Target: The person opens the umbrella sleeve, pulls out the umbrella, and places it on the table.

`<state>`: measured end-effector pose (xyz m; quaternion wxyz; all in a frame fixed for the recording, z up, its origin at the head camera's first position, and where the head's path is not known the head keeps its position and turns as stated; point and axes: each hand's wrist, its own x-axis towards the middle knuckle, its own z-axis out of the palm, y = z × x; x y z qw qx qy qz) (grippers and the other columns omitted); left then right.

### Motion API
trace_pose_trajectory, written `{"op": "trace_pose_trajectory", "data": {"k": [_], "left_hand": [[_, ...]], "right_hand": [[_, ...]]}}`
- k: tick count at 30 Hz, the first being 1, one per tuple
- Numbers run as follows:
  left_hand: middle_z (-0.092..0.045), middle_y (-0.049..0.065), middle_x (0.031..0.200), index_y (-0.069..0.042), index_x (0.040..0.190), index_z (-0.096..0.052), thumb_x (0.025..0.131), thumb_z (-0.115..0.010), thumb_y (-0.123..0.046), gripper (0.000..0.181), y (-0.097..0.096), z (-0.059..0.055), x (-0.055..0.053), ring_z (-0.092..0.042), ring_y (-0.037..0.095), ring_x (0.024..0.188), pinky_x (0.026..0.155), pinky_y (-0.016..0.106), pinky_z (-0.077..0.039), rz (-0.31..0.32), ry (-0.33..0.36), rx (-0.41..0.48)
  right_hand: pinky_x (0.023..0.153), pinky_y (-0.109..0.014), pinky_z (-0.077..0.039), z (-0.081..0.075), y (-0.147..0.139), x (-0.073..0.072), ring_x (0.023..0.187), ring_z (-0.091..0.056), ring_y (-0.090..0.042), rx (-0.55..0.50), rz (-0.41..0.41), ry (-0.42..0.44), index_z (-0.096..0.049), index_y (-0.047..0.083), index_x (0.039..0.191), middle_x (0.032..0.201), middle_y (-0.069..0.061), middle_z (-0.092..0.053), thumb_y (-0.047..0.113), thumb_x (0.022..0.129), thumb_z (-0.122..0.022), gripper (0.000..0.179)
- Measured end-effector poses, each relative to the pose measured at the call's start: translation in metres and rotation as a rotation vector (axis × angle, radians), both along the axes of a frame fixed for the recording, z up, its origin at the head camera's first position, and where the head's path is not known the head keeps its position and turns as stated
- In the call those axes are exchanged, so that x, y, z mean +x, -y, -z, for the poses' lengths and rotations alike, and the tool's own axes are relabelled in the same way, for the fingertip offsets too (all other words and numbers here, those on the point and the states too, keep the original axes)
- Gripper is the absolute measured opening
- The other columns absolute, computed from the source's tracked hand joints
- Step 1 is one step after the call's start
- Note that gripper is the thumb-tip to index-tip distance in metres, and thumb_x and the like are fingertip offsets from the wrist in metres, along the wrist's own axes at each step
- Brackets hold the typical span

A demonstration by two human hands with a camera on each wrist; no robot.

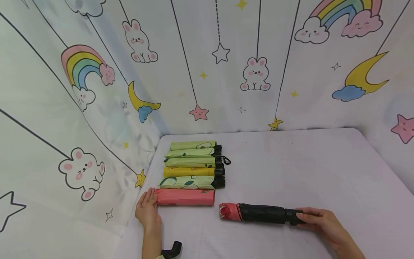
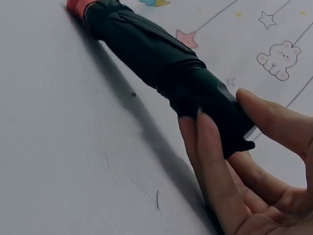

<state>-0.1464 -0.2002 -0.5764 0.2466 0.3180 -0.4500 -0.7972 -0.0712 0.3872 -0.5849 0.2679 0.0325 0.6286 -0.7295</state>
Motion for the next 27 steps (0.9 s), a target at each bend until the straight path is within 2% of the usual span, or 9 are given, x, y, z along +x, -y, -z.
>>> {"op": "trace_pose_trajectory", "data": {"k": [5, 8, 12, 20, 25, 27], "left_hand": [[-0.056, 0.023, 0.149, 0.006, 0.151, -0.039, 0.099, -0.061, 0.011, 0.056, 0.0, 0.001, 0.0, -0.061, 0.029, 0.133, 0.101, 0.028, -0.052, 0.001, 0.005, -0.005], [-0.056, 0.023, 0.149, 0.007, 0.152, -0.038, 0.099, -0.06, 0.012, 0.057, -0.001, 0.0, 0.0, -0.06, 0.029, 0.134, 0.103, 0.029, -0.051, 0.008, 0.006, -0.008], [-0.056, 0.022, 0.15, 0.005, 0.152, -0.038, 0.1, -0.059, 0.011, 0.057, -0.001, -0.001, -0.001, -0.06, 0.028, 0.134, 0.103, 0.028, -0.051, 0.019, 0.018, -0.009], [-0.055, 0.021, 0.151, 0.004, 0.154, -0.036, 0.1, -0.06, 0.01, 0.059, 0.0, -0.006, -0.002, -0.059, 0.028, 0.136, 0.105, 0.028, -0.05, 0.042, 0.038, -0.014], [-0.056, 0.02, 0.151, 0.003, 0.154, -0.037, 0.1, -0.062, 0.007, 0.06, 0.003, -0.007, -0.002, -0.058, 0.028, 0.137, 0.105, 0.028, -0.05, 0.067, 0.05, -0.044], [-0.056, 0.02, 0.151, 0.003, 0.154, -0.038, 0.1, -0.063, 0.006, 0.06, 0.004, -0.009, -0.002, -0.058, 0.028, 0.136, 0.105, 0.027, -0.05, 0.071, 0.051, -0.059]], "right_hand": [[0.096, -0.039, -0.058, -0.006, 0.001, 0.002, 0.112, -0.073, -0.019, 0.083, -0.024, -0.062, -0.071, 0.004, 0.133, 0.123, 0.011, -0.074, 0.007, 0.107, -0.057, 0.03], [0.092, -0.041, -0.06, -0.009, 0.003, 0.004, 0.109, -0.074, -0.025, 0.181, 0.001, -0.061, -0.068, 0.002, 0.136, 0.123, 0.012, -0.073, 0.012, 0.105, -0.063, 0.033], [0.089, -0.037, -0.062, -0.013, 0.007, 0.007, 0.103, -0.076, -0.032, 0.304, 0.044, -0.065, -0.066, 0.001, 0.138, 0.125, 0.008, -0.072, 0.019, 0.102, -0.07, 0.041], [0.078, -0.036, -0.064, -0.029, 0.012, 0.005, 0.088, -0.077, -0.026, 0.48, 0.061, -0.112, -0.07, 0.003, 0.134, 0.111, -0.001, -0.079, 0.031, 0.101, -0.072, 0.043], [0.066, -0.032, -0.059, -0.04, 0.019, 0.0, 0.072, -0.069, -0.018, 0.562, 0.091, -0.15, -0.073, 0.004, 0.13, 0.106, 0.002, -0.078, 0.035, 0.099, -0.074, 0.044], [0.065, -0.031, -0.058, -0.044, 0.023, -0.002, 0.072, -0.068, -0.016, 0.583, 0.107, -0.178, -0.073, 0.004, 0.129, 0.106, 0.003, -0.079, 0.035, 0.099, -0.074, 0.043]]}}
